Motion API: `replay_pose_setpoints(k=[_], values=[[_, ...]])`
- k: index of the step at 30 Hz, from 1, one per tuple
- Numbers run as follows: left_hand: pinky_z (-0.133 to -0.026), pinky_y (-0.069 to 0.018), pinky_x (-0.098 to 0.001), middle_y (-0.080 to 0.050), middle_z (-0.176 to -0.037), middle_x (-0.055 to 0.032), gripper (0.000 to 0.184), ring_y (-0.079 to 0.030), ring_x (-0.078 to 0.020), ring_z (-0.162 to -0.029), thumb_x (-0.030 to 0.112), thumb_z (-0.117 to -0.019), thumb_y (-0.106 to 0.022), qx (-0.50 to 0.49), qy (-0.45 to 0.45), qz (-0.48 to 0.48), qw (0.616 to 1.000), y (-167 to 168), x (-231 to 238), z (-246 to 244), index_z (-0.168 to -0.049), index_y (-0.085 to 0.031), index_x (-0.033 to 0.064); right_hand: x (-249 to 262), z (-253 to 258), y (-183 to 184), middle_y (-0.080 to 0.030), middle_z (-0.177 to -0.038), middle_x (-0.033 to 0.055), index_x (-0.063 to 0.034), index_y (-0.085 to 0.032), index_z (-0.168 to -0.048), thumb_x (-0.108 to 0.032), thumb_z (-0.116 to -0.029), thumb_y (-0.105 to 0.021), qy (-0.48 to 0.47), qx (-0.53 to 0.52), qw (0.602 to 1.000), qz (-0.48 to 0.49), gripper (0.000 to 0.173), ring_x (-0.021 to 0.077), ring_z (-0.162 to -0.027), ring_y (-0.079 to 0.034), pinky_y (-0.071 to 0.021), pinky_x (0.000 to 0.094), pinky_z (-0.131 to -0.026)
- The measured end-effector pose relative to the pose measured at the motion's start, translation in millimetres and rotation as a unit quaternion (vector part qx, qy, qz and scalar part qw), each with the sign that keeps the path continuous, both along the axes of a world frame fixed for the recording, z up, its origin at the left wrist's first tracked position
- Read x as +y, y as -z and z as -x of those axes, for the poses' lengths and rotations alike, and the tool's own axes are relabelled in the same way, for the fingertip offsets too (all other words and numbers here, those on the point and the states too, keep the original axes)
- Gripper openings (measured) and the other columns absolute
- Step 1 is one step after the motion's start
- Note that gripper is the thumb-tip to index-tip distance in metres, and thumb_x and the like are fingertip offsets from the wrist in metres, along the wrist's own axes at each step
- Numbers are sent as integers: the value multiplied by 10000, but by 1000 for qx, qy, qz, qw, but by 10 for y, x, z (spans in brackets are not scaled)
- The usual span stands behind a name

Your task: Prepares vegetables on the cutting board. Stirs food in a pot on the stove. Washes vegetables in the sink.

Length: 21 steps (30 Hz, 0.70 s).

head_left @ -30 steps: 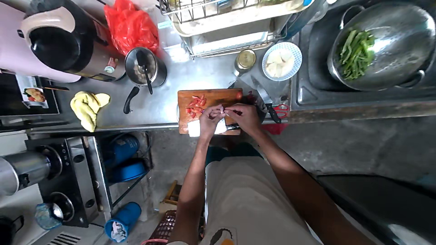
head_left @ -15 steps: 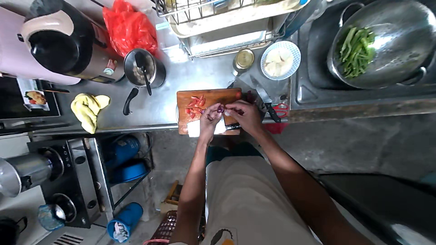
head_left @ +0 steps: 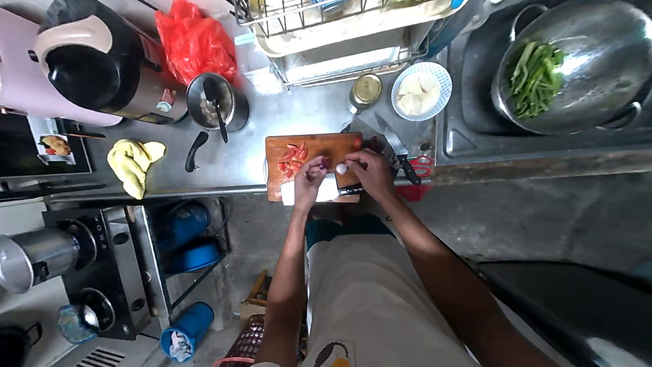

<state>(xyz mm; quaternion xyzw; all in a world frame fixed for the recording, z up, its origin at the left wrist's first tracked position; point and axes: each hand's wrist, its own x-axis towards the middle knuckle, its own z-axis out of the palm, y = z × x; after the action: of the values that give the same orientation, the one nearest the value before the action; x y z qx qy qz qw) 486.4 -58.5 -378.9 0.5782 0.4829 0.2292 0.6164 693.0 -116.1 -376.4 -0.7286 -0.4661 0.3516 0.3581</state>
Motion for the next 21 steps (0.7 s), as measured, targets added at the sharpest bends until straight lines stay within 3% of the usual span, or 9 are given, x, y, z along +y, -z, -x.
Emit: replay_pose_setpoints(k=[2, 4, 5, 7, 10, 13, 16, 19, 21], values=[[-877, -602, -392, -662, -1295, -87, 407, -696, -213, -1031, 62, -989, -650, 124, 58, -126, 983, 42, 59, 95, -1389, -600, 121, 0, -67, 166, -691, -1156, 156, -68, -728, -1161, -133, -990, -679, -31, -69, 997, 32, 189, 329, -1032, -680, -563, 540, -910], [-1071, -511, -438, -618, -1393, -109, 362, -611, -261, -1262, 56, -1005, -607, 217, 123, -244, 937, 137, 146, 167, -1365, -619, 80, 8, -74, 332, -685, -1183, 144, -92, -733, -1168, -110, -953, -712, -81, -135, 987, 40, 217, 356, -1138, -641, -550, 555, -939], [-1108, -473, -463, -621, -1389, -111, 341, -575, -287, -1304, 65, -1012, -589, 249, 146, -286, 914, 240, 202, 196, -1349, -634, 82, 26, -54, 404, -687, -1205, 120, -117, -734, -1168, -119, -935, -729, -108, -165, 980, 37, 233, 350, -1185, -619, -555, 541, -938], [-1099, -454, -491, -628, -1374, -89, 348, -551, -306, -1306, 78, -1012, -567, 292, 181, -328, 880, 440, 313, 234, -1348, -648, 119, 42, 3, 492, -661, -1267, 102, -132, -721, -1180, -118, -918, -757, -165, -205, 965, 18, 266, 352, -1256, -577, -558, 528, -948], [-1081, -457, -498, -621, -1388, -67, 339, -548, -305, -1301, 71, -1011, -565, 302, 209, -346, 863, 506, 361, 241, -1330, -662, 131, 57, 57, 550, -651, -1303, 101, -136, -726, -1197, -49, -909, -744, -216, -228, 949, 12, 301, 372, -1296, -540, -497, 550, -1034], [-1085, -455, -489, -592, -1442, -40, 342, -538, -288, -1317, 79, -1004, -586, 306, 206, -346, 863, 525, 357, 225, -1329, -670, 139, 83, 72, 640, -693, -1210, 84, -141, -733, -1149, -114, -982, -670, -219, -239, 946, 0, 181, 337, -1246, -575, -468, 526, -1039], [-1096, -438, -508, -537, -1498, -62, 377, -498, -304, -1361, 78, -988, -602, 300, 192, -343, 869, 464, 289, 227, -1358, -650, 137, 94, 64, 673, -718, -1143, 91, -121, -740, -1100, -206, -1012, -650, -162, -184, 969, -3, 151, 334, -1214, -600, -474, 526, -1032], [-1130, -435, -464, -588, -1439, -81, 278, -520, -273, -1355, 75, -1003, -607, 212, 126, -309, 919, 295, 110, 191, -1268, -690, 83, 82, 19, 649, -692, -1172, 119, -93, -750, -1102, -255, -1005, -661, -105, -72, 992, -7, 209, 330, -1220, -580, -461, 503, -1082], [-1045, -535, -390, -604, -1431, -61, 317, -620, -195, -1249, 86, -1010, -623, 132, 76, -198, 968, 200, 17, 104, -1325, -656, 96, 67, 32, 506, -692, -1170, 133, -72, -752, -1114, -257, -1000, -674, -82, 13, 996, 21, 230, 295, -1148, -628, -504, 497, -1029]])
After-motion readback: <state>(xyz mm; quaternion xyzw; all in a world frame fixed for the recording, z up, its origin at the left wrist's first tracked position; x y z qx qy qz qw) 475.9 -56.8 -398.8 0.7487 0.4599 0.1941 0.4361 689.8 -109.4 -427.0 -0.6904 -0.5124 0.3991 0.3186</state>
